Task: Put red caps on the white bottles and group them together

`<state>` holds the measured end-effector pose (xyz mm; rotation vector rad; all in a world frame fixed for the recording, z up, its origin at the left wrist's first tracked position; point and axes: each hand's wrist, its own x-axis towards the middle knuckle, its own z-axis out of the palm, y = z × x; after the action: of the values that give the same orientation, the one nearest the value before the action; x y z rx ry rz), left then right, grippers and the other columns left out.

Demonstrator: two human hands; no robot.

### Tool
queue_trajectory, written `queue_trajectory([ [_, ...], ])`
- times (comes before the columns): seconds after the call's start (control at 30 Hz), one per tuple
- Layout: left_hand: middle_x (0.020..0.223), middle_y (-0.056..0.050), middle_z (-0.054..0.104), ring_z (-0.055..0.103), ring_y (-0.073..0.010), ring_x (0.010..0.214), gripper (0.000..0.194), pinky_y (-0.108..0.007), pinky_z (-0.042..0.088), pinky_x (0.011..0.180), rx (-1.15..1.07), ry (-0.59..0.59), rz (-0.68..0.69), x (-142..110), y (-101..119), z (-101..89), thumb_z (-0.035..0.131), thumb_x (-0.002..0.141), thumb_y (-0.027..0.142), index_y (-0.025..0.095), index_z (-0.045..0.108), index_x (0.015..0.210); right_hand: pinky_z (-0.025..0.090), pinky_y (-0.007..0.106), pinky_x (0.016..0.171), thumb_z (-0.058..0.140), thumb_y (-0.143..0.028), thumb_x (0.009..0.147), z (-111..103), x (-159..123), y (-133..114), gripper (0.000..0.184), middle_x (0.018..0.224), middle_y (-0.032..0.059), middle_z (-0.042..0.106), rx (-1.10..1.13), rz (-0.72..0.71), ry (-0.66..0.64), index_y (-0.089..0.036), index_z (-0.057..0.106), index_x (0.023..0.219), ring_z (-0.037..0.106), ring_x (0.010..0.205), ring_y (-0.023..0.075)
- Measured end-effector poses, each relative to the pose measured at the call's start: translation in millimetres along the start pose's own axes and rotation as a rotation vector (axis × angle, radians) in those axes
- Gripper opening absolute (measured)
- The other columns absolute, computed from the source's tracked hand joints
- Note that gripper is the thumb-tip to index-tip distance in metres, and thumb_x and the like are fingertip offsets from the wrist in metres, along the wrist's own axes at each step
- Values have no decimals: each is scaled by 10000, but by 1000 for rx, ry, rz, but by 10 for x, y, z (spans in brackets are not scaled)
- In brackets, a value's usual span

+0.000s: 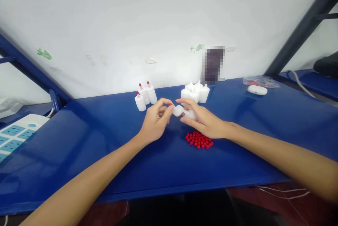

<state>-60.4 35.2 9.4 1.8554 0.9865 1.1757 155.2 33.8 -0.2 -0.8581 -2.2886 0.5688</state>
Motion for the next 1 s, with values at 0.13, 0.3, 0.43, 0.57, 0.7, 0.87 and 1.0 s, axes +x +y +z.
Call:
queue_trajectory([
  [0.13, 491, 72, 461, 395, -89, 428, 129, -208, 300, 433, -6, 410, 69, 165, -69, -315, 533, 912, 332, 211, 513, 873, 468, 327, 768, 459, -430, 1002, -47, -7, -3, 318, 970, 47, 657, -2, 39, 22, -237, 527, 1247, 618, 858, 207],
  [0.3, 484, 83, 408, 349, -79, 426, 139, -220, 282, 448, 223, 640, 88, 322, -157, -810, 614, 854, 334, 202, 568, 854, 385, 256, 561, 488, -455, 987, -148, -48, -1, 251, 722, -29, 559, 58, 96, -19, -225, 550, 1065, 478, 574, 122],
  [0.43, 460, 78, 443, 347, -79, 423, 194, -231, 296, 475, 355, 599, 38, 341, -181, -965, 660, 811, 372, 183, 619, 825, 421, 253, 582, 524, -445, 973, -160, -74, 66, 241, 712, -31, 551, 163, 105, 49, -214, 547, 1038, 519, 608, 121],
  [0.57, 472, 65, 483, 386, -90, 437, 207, -240, 319, 503, 417, 580, 20, 341, -193, -975, 669, 795, 381, 178, 653, 831, 509, 273, 629, 550, -452, 952, -143, -71, 140, 245, 847, 7, 580, 329, 106, 211, -210, 559, 986, 578, 697, 138],
  [0.7, 482, 46, 510, 414, -100, 454, 219, -246, 339, 517, 469, 552, -15, 347, -217, -988, 683, 783, 390, 174, 677, 819, 482, 282, 678, 554, -432, 953, -137, -74, 165, 227, 861, 10, 597, 205, 88, 213, -207, 575, 979, 569, 718, 142],
  [0.87, 484, 39, 505, 420, -108, 463, 230, -248, 342, 517, 519, 520, -45, 347, -233, -996, 683, 782, 396, 170, 688, 818, 428, 271, 635, 535, -449, 960, -124, -85, 144, 245, 814, 5, 581, 128, 97, 179, -211, 572, 1003, 526, 685, 144],
  [1.0, 481, 49, 489, 416, -108, 457, 241, -246, 334, 509, 524, 515, -34, 339, -218, -977, 673, 795, 414, 177, 675, 839, 422, 269, 632, 529, -465, 960, -126, -90, 144, 259, 807, 2, 585, 109, 102, 168, -215, 569, 1013, 527, 668, 144],
])
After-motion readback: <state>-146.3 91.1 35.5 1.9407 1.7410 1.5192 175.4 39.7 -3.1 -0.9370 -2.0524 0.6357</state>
